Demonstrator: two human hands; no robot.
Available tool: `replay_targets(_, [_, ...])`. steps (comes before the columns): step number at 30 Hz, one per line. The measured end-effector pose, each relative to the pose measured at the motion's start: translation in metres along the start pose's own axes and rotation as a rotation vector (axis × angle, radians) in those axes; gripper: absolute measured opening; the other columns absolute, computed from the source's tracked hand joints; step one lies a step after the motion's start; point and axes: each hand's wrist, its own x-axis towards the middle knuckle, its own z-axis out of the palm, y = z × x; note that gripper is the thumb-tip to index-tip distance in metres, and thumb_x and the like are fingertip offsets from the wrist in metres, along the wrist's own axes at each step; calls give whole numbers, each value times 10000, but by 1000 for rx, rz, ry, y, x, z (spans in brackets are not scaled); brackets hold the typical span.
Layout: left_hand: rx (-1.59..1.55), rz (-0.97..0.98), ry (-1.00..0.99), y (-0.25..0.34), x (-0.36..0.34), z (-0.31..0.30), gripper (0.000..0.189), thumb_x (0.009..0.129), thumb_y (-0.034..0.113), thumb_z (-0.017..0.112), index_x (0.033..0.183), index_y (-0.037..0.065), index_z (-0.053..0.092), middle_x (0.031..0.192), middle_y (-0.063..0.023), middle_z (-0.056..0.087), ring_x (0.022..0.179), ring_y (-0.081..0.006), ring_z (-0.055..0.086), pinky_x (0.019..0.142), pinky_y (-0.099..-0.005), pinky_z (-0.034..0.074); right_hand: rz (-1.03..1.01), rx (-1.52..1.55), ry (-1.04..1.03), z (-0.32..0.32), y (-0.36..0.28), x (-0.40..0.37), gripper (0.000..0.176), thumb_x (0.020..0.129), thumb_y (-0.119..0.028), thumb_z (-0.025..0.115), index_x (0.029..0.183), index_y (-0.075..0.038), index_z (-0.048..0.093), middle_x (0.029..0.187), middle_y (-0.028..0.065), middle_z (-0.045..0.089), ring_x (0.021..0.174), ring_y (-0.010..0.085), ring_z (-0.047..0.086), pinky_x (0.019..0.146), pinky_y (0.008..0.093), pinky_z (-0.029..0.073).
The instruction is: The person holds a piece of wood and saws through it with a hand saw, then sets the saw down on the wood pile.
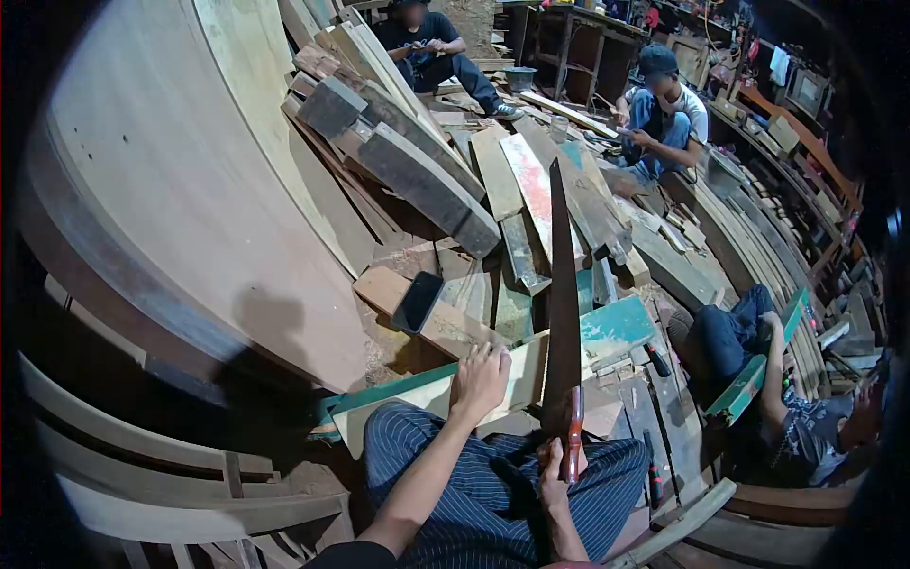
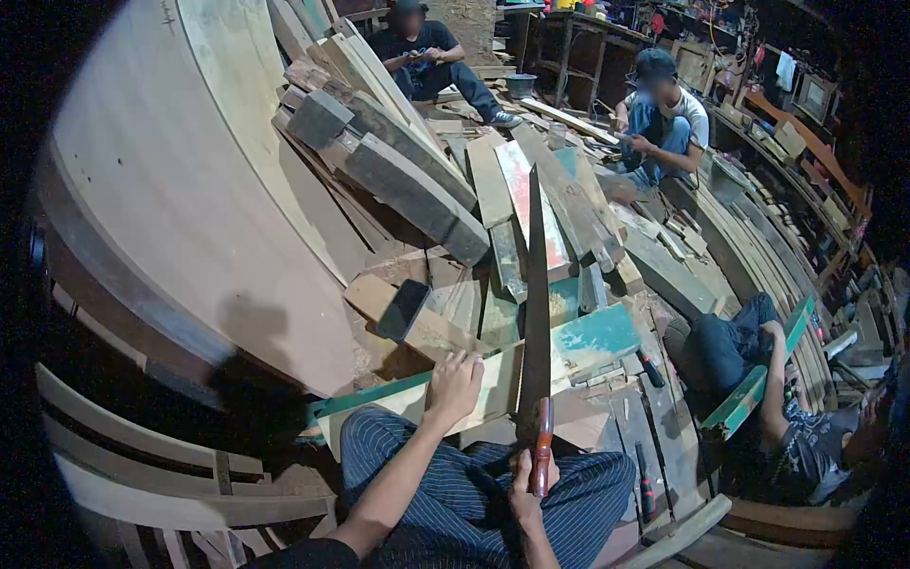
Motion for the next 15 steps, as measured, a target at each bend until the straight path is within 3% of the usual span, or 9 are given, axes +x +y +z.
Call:
replay_targets(2, [-3, 3, 13, 1, 1, -3, 388, 1001, 300, 430, 964, 5, 679, 995, -183, 685, 1012, -388, 621, 864, -516, 466, -30, -10, -11, -2, 6, -1, 196, 932, -167, 581, 839, 6, 580, 589, 56, 581, 500, 133, 546, 490, 285, 430])
replay_targets(5, [-375, -275, 109, -1, 4, 1, 416, 1029, 260, 421, 874, -37, 667, 898, -200, 701, 846, -353, 690, 758, -440, 516, 15, 7, 0, 0, -1, -1, 196, 935, -162, 578, 835, 5, 581, 601, 59, 587, 510, 135, 552, 498, 284, 436])
replay_targets(6, [-571, -221, 244, -8, 7, 12, 384, 1042, 206, 399, 955, -66, 656, 897, -205, 713, 768, -327, 715, 699, -431, 531, 5, -1, 5, 1, -1, -1, 189, 936, -148, 571, 821, 1, 579, 591, 55, 584, 510, 136, 557, 495, 284, 438])
replay_targets(9, [-701, -169, 368, -18, 10, 17, 260, 1015, 75, 414, 1142, -64, 593, 893, -205, 712, 844, -336, 713, 784, -428, 537, -5, -22, -8, -2, 4, -1, 193, 937, -149, 571, 809, -4, 574, 580, 50, 580, 501, 136, 555, 488, 285, 436])
replay_targets(10, [-531, -216, 335, -16, 7, 11, 409, 933, -61, 444, 1339, -22, 469, 1175, -262, 630, 1131, -368, 616, 985, -450, 461, 7, -5, 0, -1, 3, -1, 213, 938, -172, 574, 801, -10, 569, 572, 49, 576, 490, 134, 549, 478, 289, 428])
replay_targets(12, [-316, -63, 417, -2, 6, -3, 530, 900, -54, 462, 1422, 15, 399, 1366, -272, 453, 1265, -407, 470, 1061, -489, 363, -42, -60, 3, -1, 7, 0, 226, 938, -189, 576, 798, -11, 569, 568, 53, 573, 481, 141, 547, 473, 295, 425])
replay_targets(14, [-301, 24, 326, -4, 6, -5, 707, 839, -48, 533, 1502, 83, 325, 1551, -262, 175, 1397, -454, 259, 1142, -525, 234, -57, -82, -1, -2, 10, 0, 236, 936, -201, 579, 796, -11, 568, 562, 58, 570, 473, 149, 547, 470, 301, 423])
replay_targets(15, [-337, -10, 321, -2, 6, -2, 553, 877, 15, 543, 1419, 79, 453, 1464, -251, 355, 1332, -422, 372, 1103, -496, 305, -46, -77, -7, -2, 8, 0, 239, 935, -204, 581, 795, -10, 568, 557, 60, 567, 470, 154, 548, 469, 305, 423])
